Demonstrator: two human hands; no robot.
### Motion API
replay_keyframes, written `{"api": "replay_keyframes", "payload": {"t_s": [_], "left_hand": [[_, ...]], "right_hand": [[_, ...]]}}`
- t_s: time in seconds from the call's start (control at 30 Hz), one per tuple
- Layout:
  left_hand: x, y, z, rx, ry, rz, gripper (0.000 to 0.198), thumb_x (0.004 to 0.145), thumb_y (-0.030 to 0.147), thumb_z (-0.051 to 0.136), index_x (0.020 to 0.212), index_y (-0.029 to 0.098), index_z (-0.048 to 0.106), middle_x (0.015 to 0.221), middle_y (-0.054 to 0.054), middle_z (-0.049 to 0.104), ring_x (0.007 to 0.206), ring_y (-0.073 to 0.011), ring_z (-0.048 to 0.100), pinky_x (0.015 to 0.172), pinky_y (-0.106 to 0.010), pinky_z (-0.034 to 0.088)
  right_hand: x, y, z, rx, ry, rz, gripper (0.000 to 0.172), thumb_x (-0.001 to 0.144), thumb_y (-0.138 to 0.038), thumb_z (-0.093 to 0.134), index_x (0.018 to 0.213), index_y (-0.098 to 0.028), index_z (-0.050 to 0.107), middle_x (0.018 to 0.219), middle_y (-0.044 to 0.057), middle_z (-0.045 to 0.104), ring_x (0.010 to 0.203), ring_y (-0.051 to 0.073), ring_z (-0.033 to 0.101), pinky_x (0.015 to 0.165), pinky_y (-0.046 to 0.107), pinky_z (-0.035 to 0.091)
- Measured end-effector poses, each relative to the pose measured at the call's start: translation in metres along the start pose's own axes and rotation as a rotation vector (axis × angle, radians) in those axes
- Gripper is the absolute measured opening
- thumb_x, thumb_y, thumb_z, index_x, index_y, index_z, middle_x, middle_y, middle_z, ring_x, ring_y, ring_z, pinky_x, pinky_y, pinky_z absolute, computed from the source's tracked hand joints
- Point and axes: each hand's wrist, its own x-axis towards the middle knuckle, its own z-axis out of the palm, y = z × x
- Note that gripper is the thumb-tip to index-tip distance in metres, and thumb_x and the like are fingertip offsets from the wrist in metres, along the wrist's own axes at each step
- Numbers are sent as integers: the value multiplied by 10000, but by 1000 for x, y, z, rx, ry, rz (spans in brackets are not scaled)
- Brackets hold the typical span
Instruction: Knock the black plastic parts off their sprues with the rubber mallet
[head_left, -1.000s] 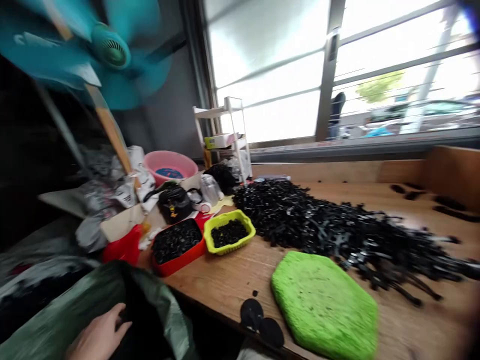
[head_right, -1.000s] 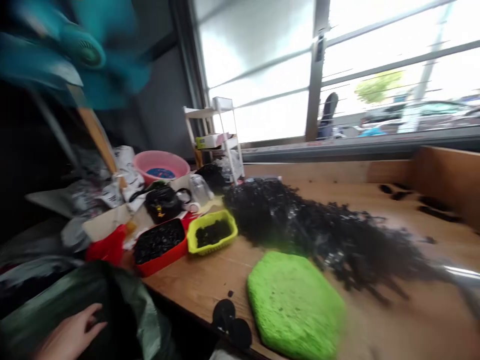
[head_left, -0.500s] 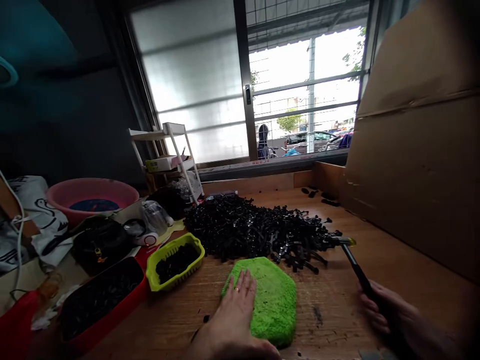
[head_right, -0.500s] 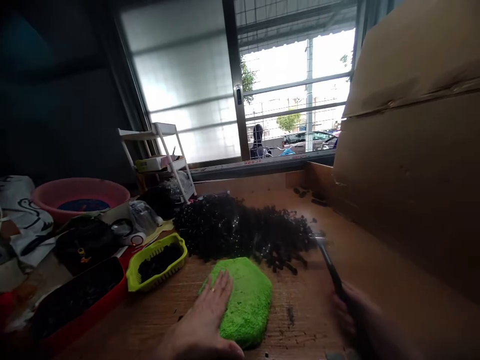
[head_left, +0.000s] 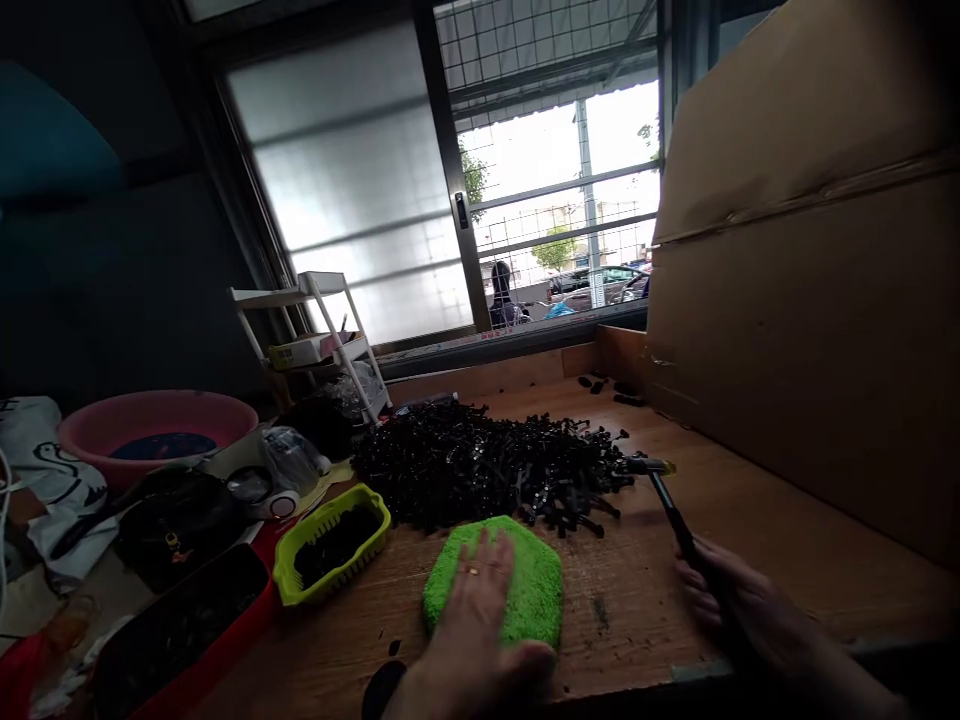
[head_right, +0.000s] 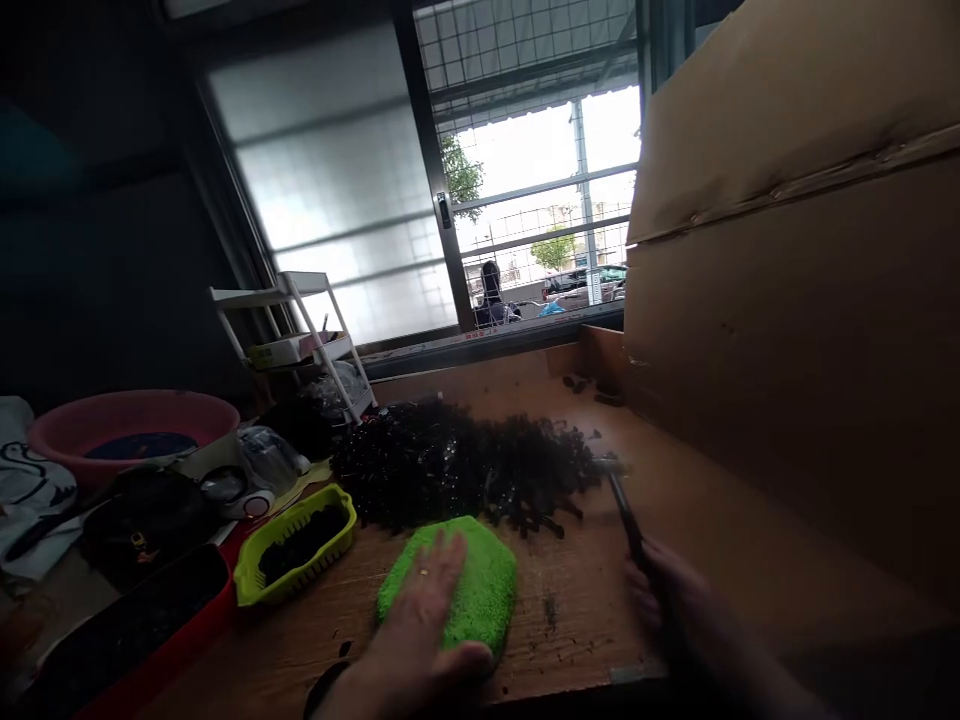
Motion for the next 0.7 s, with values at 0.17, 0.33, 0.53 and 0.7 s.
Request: {"api": "replay_keyframes", "payload": {"t_s": [0.17, 0.33, 0.53, 0.7], "left_hand": [[-12, -13, 8, 107, -240, 44, 1027, 643, 638, 580, 1412, 165, 89, 1468, -112, -8, 1330, -377, -55, 1051, -565, -41], [0, 48, 59, -166, -369, 638, 460, 919, 384, 229, 1371, 312, 277, 1420, 20, 313, 1339, -233, 191, 1105, -403, 104], [24, 48, 38, -46, 37, 237, 812, 746, 552, 530, 1397, 163, 240, 1452, -118, 226, 1343, -337, 108, 1091, -502, 71], [27, 23, 45, 152, -187, 272, 832, 744, 590, 504, 1394, 143, 238, 1445, -147, 238, 1333, -352, 131, 1069, -551, 94]], "right_hand": [[3, 3, -4, 165, -88, 104, 147, 800, -341, 559, 788, -194, 551, 604, -33, 428, 452, 80, 394, 402, 189, 358], [4, 6, -6, 228, -110, 82, 153, 833, -324, 544, 843, -173, 521, 609, -59, 426, 445, 67, 383, 392, 181, 329], [5, 9, -6, 227, -104, 40, 175, 864, -334, 519, 829, -163, 522, 613, -66, 435, 445, 67, 400, 389, 191, 339], [8, 10, -8, 248, -136, 56, 174, 867, -330, 522, 836, -159, 530, 608, -67, 440, 434, 63, 398, 375, 185, 331]]}}
